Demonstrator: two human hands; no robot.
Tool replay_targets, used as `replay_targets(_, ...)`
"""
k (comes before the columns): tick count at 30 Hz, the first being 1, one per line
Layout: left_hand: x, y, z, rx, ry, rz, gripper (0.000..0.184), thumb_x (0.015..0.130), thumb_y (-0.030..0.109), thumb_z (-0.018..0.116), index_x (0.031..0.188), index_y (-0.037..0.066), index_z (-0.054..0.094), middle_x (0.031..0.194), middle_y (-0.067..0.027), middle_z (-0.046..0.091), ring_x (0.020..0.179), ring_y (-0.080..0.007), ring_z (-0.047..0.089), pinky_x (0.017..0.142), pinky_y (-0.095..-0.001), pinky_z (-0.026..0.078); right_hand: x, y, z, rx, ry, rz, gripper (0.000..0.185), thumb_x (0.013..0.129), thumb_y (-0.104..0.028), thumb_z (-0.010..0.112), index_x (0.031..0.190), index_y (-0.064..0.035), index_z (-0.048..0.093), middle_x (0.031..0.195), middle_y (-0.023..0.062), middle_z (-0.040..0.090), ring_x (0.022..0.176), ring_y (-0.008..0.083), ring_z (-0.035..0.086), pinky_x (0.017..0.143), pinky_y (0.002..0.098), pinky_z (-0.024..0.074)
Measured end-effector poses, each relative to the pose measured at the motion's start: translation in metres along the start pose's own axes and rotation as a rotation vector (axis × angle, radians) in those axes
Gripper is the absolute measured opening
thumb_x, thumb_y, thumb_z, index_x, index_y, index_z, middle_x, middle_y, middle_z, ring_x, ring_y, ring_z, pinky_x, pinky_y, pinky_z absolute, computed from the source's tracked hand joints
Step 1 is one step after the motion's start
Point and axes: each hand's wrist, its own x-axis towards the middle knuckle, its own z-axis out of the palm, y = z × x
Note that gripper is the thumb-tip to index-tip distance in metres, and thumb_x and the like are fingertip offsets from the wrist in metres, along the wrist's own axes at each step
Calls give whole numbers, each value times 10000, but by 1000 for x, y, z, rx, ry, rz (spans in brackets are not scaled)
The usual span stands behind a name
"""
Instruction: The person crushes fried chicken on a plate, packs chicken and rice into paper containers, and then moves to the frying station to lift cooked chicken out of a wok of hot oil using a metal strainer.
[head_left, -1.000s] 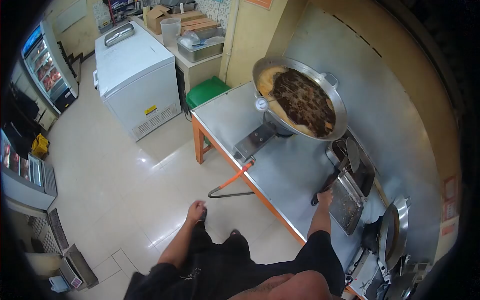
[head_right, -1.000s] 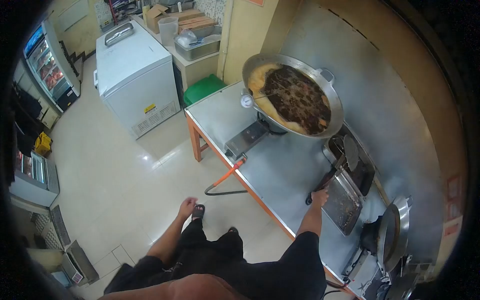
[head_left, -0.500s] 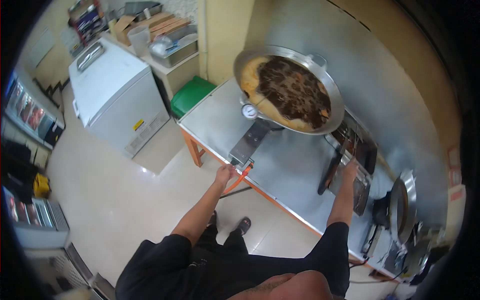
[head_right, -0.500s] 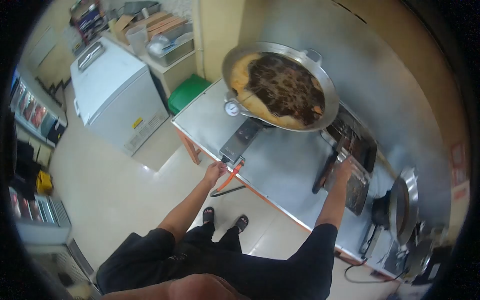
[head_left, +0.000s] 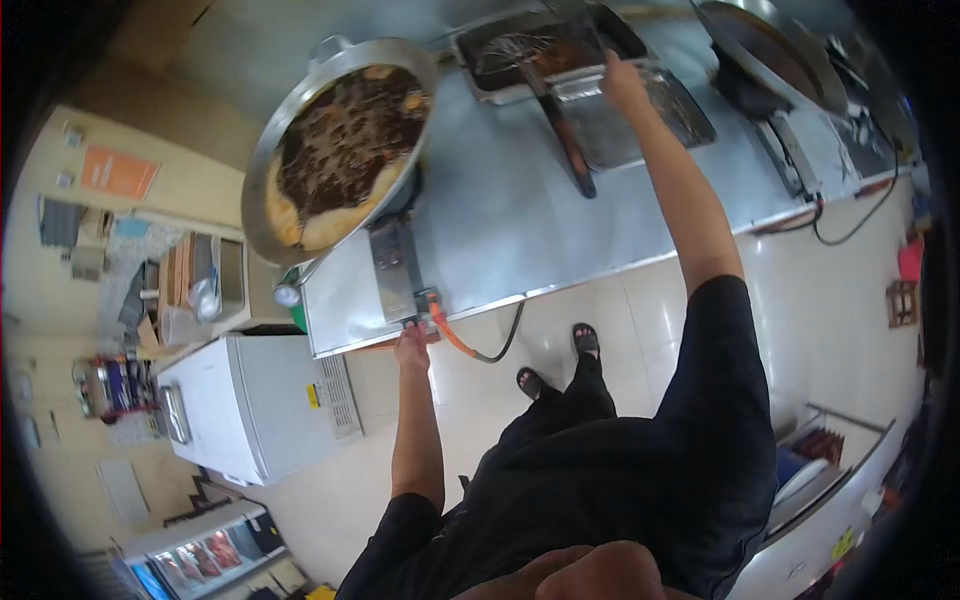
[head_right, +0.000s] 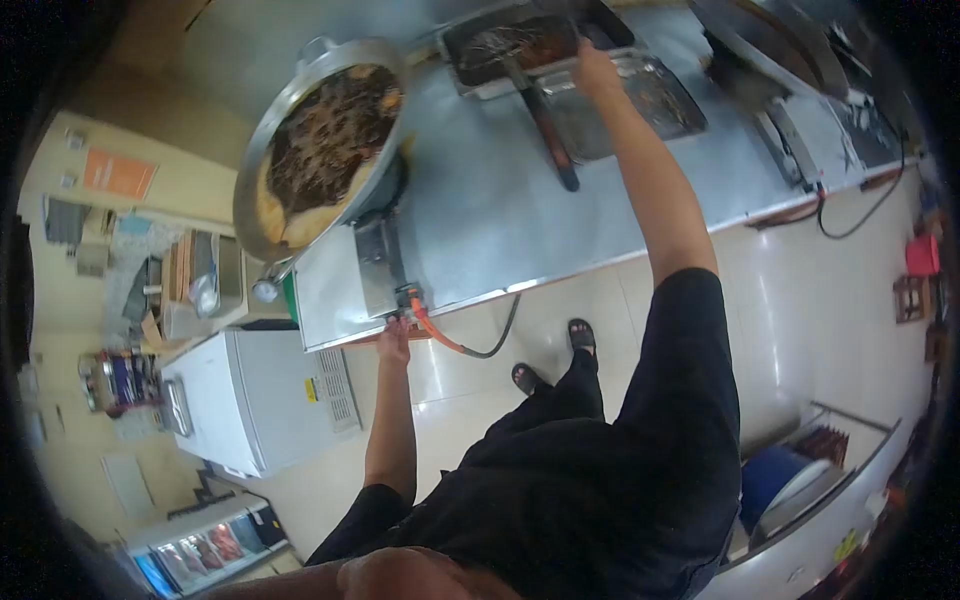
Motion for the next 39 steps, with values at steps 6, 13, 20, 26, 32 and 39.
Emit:
replay_targets(6, -16, 11, 10, 64, 44, 84, 104, 944, -2, 634, 1019, -2, 562, 1054, -114, 629, 969, -260, 670, 883, -353, 620, 6, 11, -24, 43, 0, -56, 402, 839, -56, 532, 1235, 12, 557, 1028, 330, 661, 1029, 486, 632, 899, 558, 502)
replay_targets(13, -22, 13, 17, 167, 59, 140, 84, 948, 11, 639, 960, 24, 557, 963, -86, 652, 921, -236, 691, 813, -300, 633, -8, 1, -50, 28, -146, -6, 324, 937, -69, 521, 1225, 76, 550, 1173, 295, 639, 1123, 431, 612, 939, 487, 504)
replay_targets(20, -28, 8, 18, 178, 76, 204, 138, 941, 23, 658, 983, 27, 526, 989, -90, 640, 910, -238, 695, 804, -302, 629, -5, 7, -64, 31, -133, -46, 314, 934, -83, 522, 1212, 56, 569, 1114, 288, 660, 1074, 421, 638, 886, 494, 515)
replay_targets(26, -43, 13, 11, 276, 193, 278, 398, 967, 183, 654, 1243, 66, 392, 1143, -138, 611, 954, -261, 670, 802, -401, 603, 14, 13, -75, -66, -239, -107, 348, 825, -55, 541, 1155, 21, 618, 1026, 308, 670, 1018, 470, 644, 912, 541, 511)
replay_targets(32, -72, -2, -60, 87, 337, 311, 467, 989, 263, 608, 1352, 111, 356, 1192, -144, 568, 1020, -279, 630, 744, -389, 572, 51, 40, -72, -317, -147, -380, 255, 870, -155, 614, 1064, 4, 661, 1079, 246, 678, 1053, 421, 637, 912, 509, 517)
replay_targets(39, -98, -112, -200, -262, 784, 46, 59, 939, 236, 586, 929, 190, 550, 690, 22, 487, 574, -127, 467, 476, -298, 442, 22, -58, -215, 221, -254, -342, 399, 1040, -318, 464, 1204, -3, 646, 652, 35, 593, 420, 96, 482, 391, 297, 385)
